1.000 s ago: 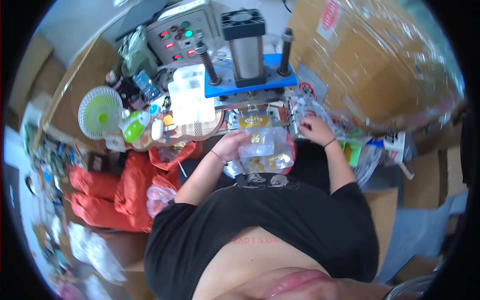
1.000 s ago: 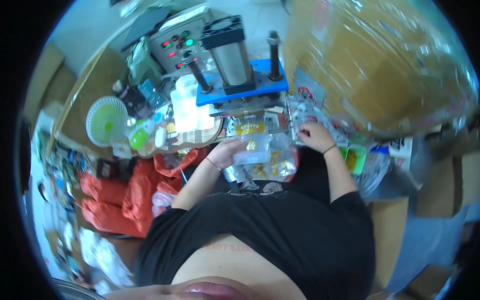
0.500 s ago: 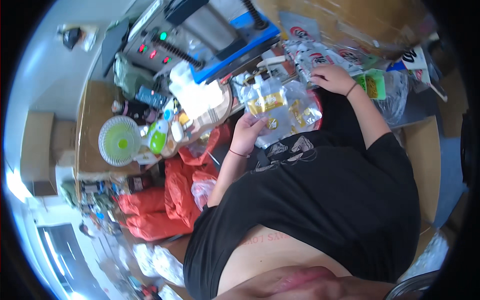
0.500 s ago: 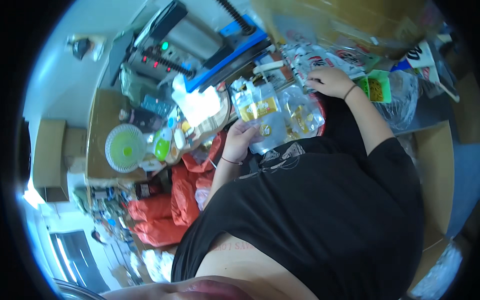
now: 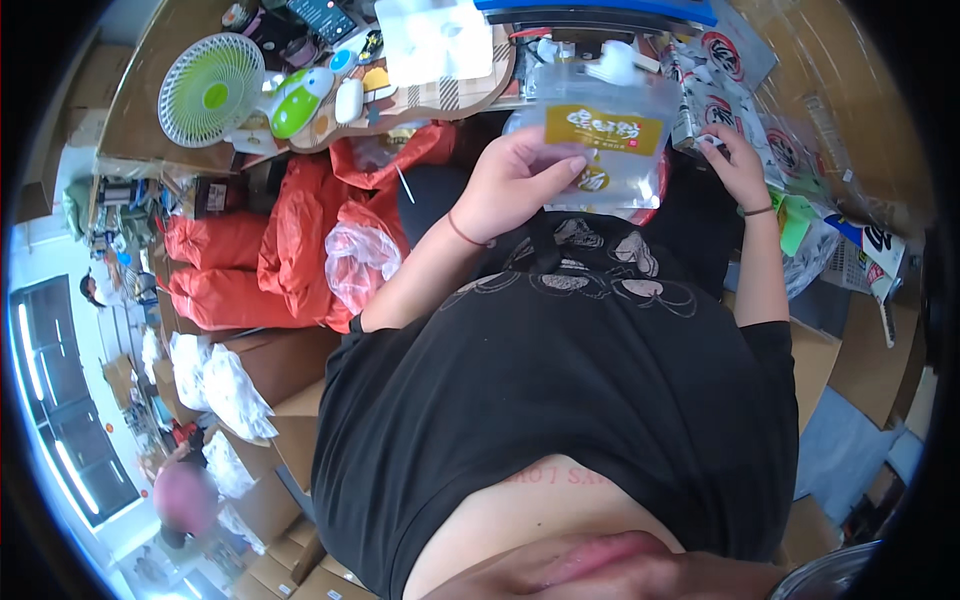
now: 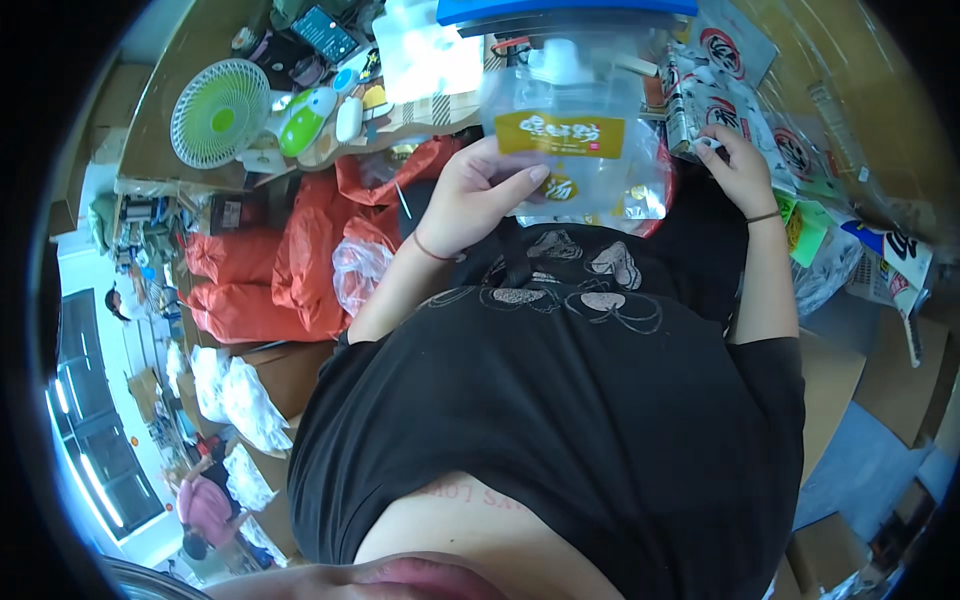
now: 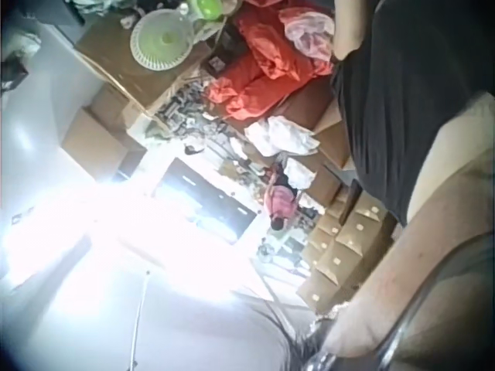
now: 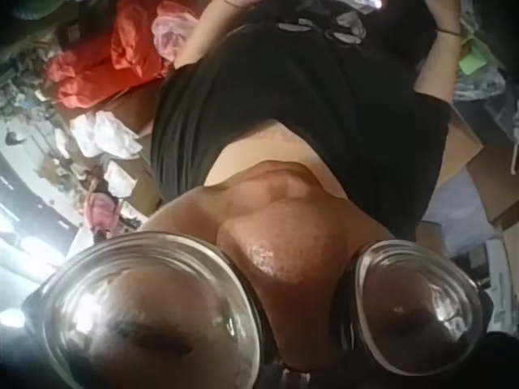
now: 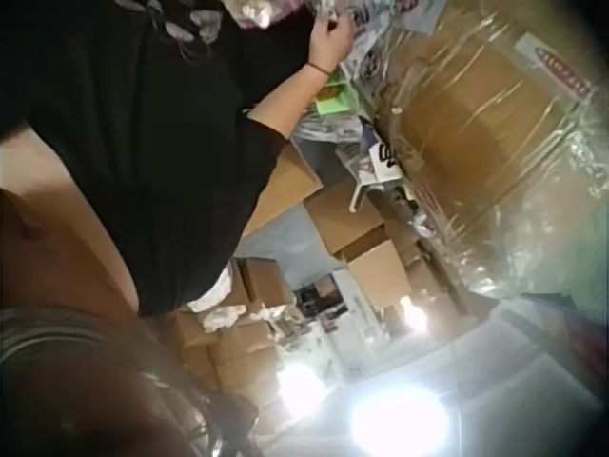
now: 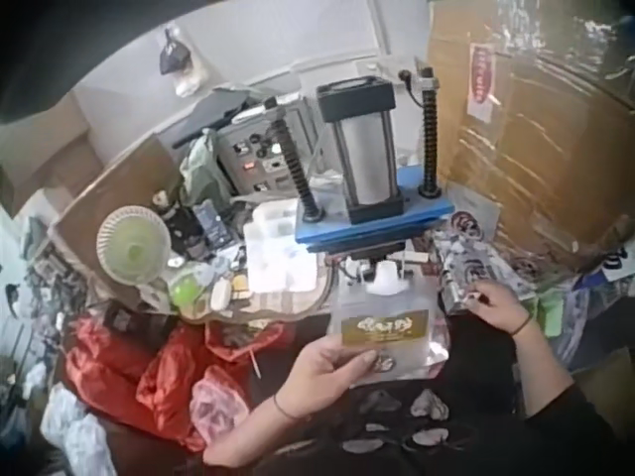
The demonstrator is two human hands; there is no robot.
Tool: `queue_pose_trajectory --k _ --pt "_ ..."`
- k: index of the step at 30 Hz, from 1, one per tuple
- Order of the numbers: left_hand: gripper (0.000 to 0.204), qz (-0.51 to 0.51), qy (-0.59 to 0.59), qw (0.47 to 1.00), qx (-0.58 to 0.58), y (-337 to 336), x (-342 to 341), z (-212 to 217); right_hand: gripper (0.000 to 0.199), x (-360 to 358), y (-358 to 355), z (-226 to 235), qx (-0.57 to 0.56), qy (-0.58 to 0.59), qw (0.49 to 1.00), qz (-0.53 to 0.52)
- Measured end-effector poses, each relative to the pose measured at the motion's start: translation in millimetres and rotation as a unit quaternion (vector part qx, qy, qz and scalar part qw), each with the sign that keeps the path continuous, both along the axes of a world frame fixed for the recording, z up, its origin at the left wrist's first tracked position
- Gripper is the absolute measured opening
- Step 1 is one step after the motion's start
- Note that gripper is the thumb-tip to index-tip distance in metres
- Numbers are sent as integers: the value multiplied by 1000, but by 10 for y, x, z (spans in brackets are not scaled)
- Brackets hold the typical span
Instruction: Packing items into plastic bags and sealing them using a heat sealing machine.
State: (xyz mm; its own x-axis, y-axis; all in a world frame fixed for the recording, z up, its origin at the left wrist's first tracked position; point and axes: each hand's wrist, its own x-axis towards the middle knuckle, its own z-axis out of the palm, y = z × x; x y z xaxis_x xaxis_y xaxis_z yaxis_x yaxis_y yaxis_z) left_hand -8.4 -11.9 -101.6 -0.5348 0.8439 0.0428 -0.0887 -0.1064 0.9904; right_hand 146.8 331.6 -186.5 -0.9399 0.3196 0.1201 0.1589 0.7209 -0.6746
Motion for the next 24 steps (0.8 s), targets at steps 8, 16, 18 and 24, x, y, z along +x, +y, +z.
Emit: queue_pose_trajectory --k 8,16,18,24 --pt "42 32 534 842 -70 -104 -210 -705 24 163 2 -156 -22 49 997 -49" --pt "38 54 322 875 -357 -1878 146 -598 21 1403 -522 170 122 -59 987 -82" --pt "39 51 279 862 -419 -1918 180 -563 21 1481 -490 119 143 -88 983 -71" --pt "43 158 478 849 -161 -865 -768 -604 26 792 -261 126 156 93 973 -144"
